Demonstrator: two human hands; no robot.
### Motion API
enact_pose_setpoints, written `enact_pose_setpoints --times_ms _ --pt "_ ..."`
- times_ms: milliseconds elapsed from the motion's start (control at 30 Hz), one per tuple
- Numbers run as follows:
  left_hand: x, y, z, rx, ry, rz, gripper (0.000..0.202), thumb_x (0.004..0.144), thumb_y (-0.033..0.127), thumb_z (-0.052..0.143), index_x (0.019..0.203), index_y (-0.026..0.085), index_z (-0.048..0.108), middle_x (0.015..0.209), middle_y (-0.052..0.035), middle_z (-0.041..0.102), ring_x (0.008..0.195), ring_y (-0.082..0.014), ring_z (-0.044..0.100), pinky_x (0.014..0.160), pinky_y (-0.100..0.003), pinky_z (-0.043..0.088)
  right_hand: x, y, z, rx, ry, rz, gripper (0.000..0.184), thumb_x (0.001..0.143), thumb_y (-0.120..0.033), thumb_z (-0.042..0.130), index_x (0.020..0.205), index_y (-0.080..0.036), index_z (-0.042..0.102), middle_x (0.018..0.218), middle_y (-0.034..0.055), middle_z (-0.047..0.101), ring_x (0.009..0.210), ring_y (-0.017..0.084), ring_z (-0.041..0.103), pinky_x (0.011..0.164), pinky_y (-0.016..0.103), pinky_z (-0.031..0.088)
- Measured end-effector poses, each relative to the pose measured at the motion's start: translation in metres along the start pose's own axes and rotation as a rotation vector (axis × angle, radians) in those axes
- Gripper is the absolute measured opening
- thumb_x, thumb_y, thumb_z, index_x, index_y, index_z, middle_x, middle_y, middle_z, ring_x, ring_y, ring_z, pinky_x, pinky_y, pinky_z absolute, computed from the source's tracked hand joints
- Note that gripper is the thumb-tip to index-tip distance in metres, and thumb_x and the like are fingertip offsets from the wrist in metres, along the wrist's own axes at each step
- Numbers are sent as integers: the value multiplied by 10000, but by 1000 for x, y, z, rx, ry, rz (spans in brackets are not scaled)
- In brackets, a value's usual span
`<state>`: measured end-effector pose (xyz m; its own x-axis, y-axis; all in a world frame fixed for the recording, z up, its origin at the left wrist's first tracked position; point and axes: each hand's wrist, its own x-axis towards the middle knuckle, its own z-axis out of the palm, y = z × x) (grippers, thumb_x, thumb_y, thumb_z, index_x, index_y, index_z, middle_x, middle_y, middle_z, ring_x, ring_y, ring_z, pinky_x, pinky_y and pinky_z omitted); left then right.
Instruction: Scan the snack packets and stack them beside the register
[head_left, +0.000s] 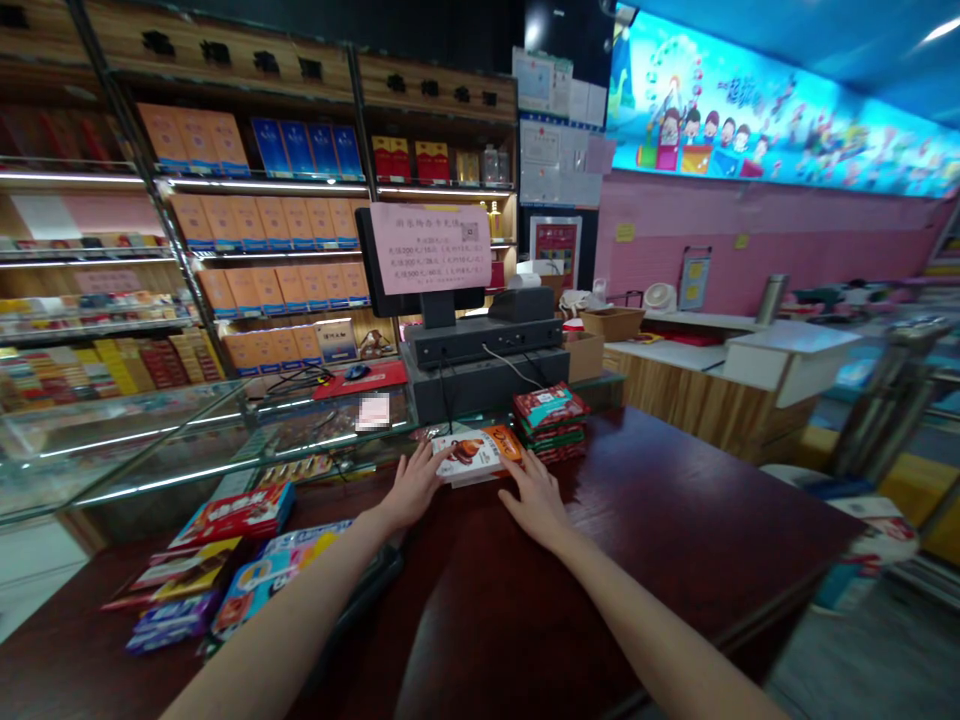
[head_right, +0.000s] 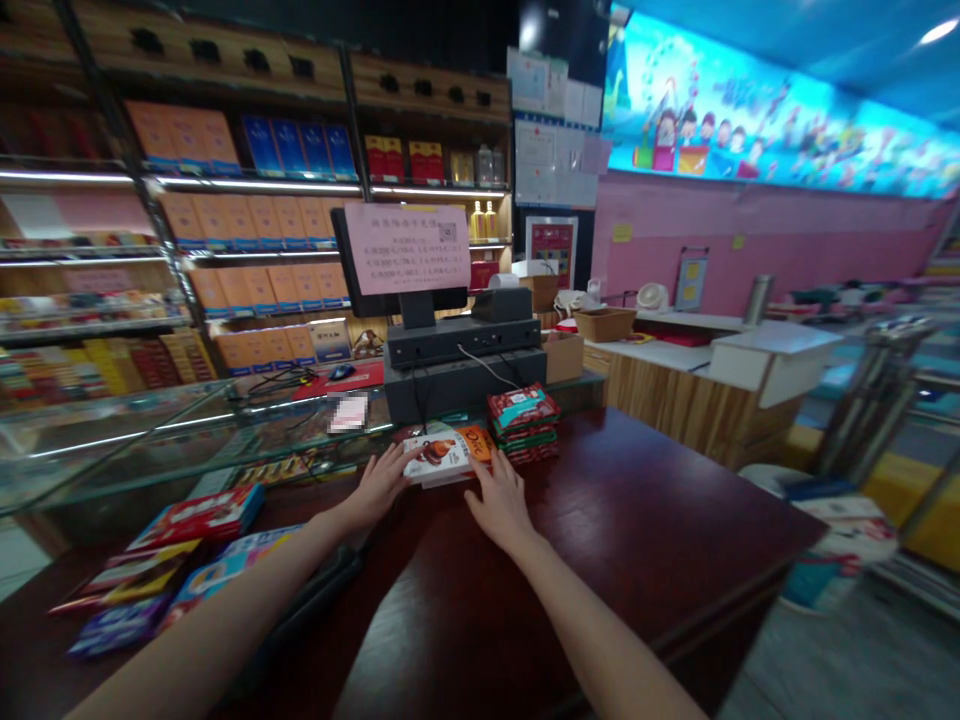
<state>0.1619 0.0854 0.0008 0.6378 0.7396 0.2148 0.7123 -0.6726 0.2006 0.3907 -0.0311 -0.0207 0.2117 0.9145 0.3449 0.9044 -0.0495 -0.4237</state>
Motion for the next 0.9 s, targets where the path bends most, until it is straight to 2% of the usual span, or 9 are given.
enact_pose_setpoints --times_ms 200,400,567,667,800,900 --pt "2 -1 2 20 -35 -33 537 1003 254 347 1528 365 342 1632 -81 339 1541 -311 202 1190 -656 189 -1 -3 2 -55 65 -22 635 876 -233 601 1497 -236 467 1648 163 277 1513 346 252 1130 527 325" --pt "3 3 3 54 -36 -59 481 1019 333 347 1497 375 390 1616 -59 371 1528 -308 244 1193 -645 209 -4 -7 2 -183 94 -78 657 879 -210 569 1519 -207 419 1654 97 296 1524 314 225 1157 492 294" --pt "4 13 2 84 -14 -77 480 1023 324 355 1496 393 392 1598 -48 393 1511 -306 277 1191 -636 230 -6 -8 5 -228 101 -149 646 886 -211 542 1520 -199 417 1634 68 349 1525 312 213 1180 504 248" --pt "5 18 0 100 9 -87 467 1019 311 377 1474 395 434 1550 -61 442 1467 -308 347 1181 -634 246 -7 -6 8 -233 101 -175 671 879 -210 541 1533 -198 392 1639 70 338 1529 304 203 1182 515 244" --pt "6 23 -4 128 45 -100 442 1011 321 414 1441 393 488 1402 -83 537 1322 -287 489 1162 -573 298 -4 -1 11 -234 90 -177 712 869 -195 542 1553 -207 346 1646 82 320 1530 288 203 1177 520 251" --pt "7 26 -6 135 66 -107 432 1002 326 444 1427 370 509 1333 -80 567 1252 -270 528 1141 -505 337 -2 2 11 -237 77 -173 706 868 -193 548 1547 -214 355 1648 87 312 1529 286 207 1181 516 243"
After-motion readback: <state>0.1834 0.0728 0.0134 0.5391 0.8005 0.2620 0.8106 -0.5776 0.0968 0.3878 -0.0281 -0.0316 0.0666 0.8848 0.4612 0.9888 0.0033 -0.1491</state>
